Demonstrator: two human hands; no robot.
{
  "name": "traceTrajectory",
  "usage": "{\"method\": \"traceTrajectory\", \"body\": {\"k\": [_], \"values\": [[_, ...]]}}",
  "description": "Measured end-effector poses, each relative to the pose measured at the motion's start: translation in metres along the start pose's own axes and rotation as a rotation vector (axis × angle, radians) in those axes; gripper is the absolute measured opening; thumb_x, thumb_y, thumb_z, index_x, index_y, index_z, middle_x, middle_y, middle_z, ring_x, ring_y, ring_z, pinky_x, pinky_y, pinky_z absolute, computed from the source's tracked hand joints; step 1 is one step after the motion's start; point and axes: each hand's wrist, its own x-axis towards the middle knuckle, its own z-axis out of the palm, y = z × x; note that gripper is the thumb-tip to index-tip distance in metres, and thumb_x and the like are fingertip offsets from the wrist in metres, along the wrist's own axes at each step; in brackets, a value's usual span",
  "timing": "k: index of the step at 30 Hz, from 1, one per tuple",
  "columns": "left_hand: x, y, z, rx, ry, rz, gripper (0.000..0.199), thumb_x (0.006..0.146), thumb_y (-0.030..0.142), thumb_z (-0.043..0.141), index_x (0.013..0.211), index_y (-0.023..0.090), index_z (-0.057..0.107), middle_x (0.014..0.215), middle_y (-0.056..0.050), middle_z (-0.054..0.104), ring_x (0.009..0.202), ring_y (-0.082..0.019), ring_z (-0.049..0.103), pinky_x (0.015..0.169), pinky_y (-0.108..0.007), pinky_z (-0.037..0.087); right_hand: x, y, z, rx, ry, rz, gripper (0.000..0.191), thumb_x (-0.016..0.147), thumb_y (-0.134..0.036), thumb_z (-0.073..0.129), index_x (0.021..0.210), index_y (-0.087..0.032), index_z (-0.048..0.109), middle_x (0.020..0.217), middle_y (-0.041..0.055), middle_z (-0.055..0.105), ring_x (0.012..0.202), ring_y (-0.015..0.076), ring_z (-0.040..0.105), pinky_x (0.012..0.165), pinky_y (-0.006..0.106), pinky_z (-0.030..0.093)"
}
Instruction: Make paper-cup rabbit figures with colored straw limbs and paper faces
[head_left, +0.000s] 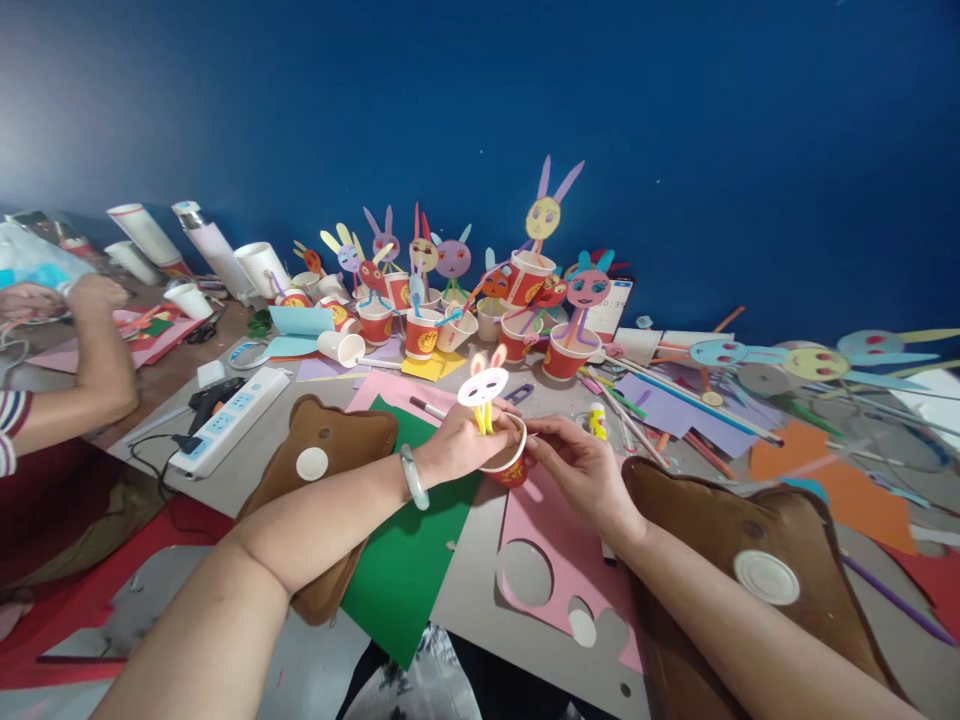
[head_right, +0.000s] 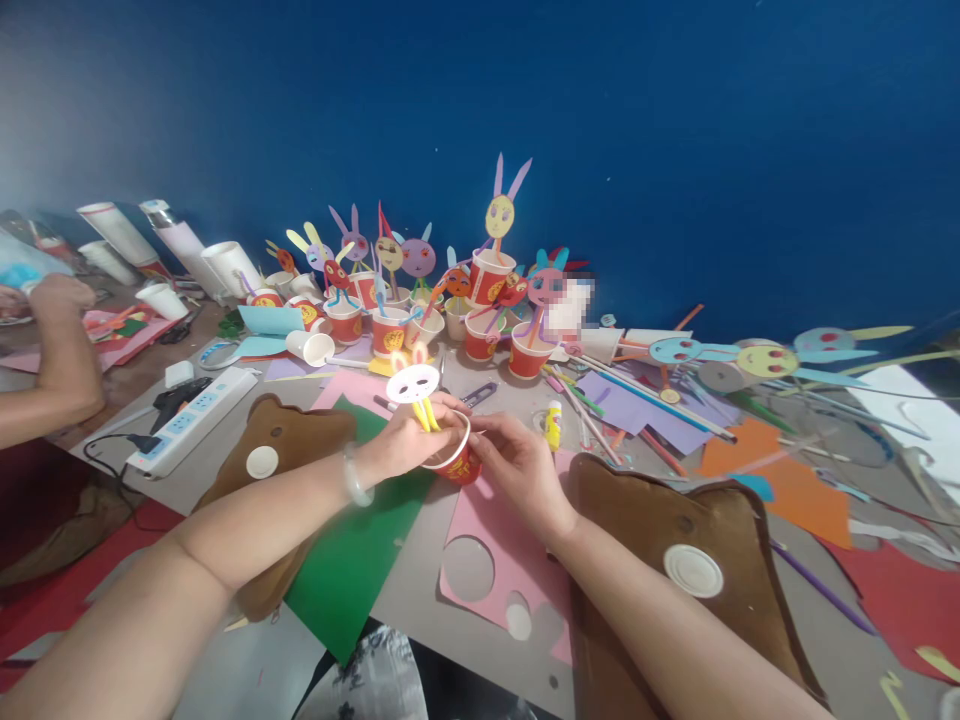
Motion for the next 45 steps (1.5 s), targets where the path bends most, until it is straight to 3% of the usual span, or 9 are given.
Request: {"method": "traceTrajectory", "body": {"k": [15, 21, 29, 36, 45], "values": [[0.003, -0.002, -0.001, -0.061, -0.004, -0.048, 0.010, 0.079, 0.012, 0.066, 0.074, 0.017, 0.073, 0.101, -0.006, 0.073, 0.096, -0.018, 0.069, 0.094, -0.033, 0.054, 0.000, -0.002, 0.003, 0.036, 0.021, 0.025, 0.025, 0.086, -0.041, 0.068, 0.099, -0.020, 0.072, 0.092, 0.0069, 0.070, 0.075, 0.0182, 0.065, 0.068, 0.032, 0.056], [0.004, -0.007, -0.004, 0.000, -0.045, 0.027, 0.010, 0.072, 0.009, 0.068, 0.078, 0.016, 0.070, 0.103, -0.009, 0.072, 0.102, -0.021, 0.068, 0.094, -0.033, 0.054, 0.000, 0.003, 0.003, 0.059, 0.035, 0.062, 0.026, 0.087, -0.041, 0.066, 0.098, -0.019, 0.070, 0.075, 0.0029, 0.067, 0.065, 0.0158, 0.062, 0.062, 0.030, 0.053], [0.005, -0.004, -0.012, 0.096, -0.091, 0.068, 0.008, 0.075, 0.008, 0.064, 0.072, 0.016, 0.065, 0.097, -0.008, 0.071, 0.105, -0.022, 0.066, 0.098, -0.036, 0.051, 0.000, 0.005, 0.005, 0.056, 0.045, 0.068, 0.025, 0.085, -0.042, 0.068, 0.094, -0.019, 0.069, 0.075, 0.0036, 0.067, 0.066, 0.0166, 0.063, 0.062, 0.030, 0.053], [0.006, -0.005, -0.012, -0.004, -0.146, 0.008, 0.006, 0.079, 0.015, 0.067, 0.073, 0.015, 0.068, 0.114, -0.011, 0.068, 0.110, -0.023, 0.064, 0.104, -0.038, 0.047, -0.001, 0.004, 0.004, 0.064, 0.047, 0.058, 0.025, 0.085, -0.044, 0.069, 0.093, -0.020, 0.067, 0.077, 0.0036, 0.068, 0.066, 0.0163, 0.063, 0.062, 0.030, 0.053], [0.008, -0.008, -0.010, -0.045, -0.131, 0.026, 0.004, 0.079, 0.016, 0.069, 0.079, 0.016, 0.073, 0.104, -0.009, 0.071, 0.106, -0.022, 0.066, 0.098, -0.035, 0.051, -0.001, 0.007, 0.006, 0.097, 0.073, 0.078, 0.028, 0.085, -0.046, 0.068, 0.090, -0.019, 0.062, 0.074, 0.0026, 0.064, 0.064, 0.0156, 0.062, 0.059, 0.029, 0.053]]}}
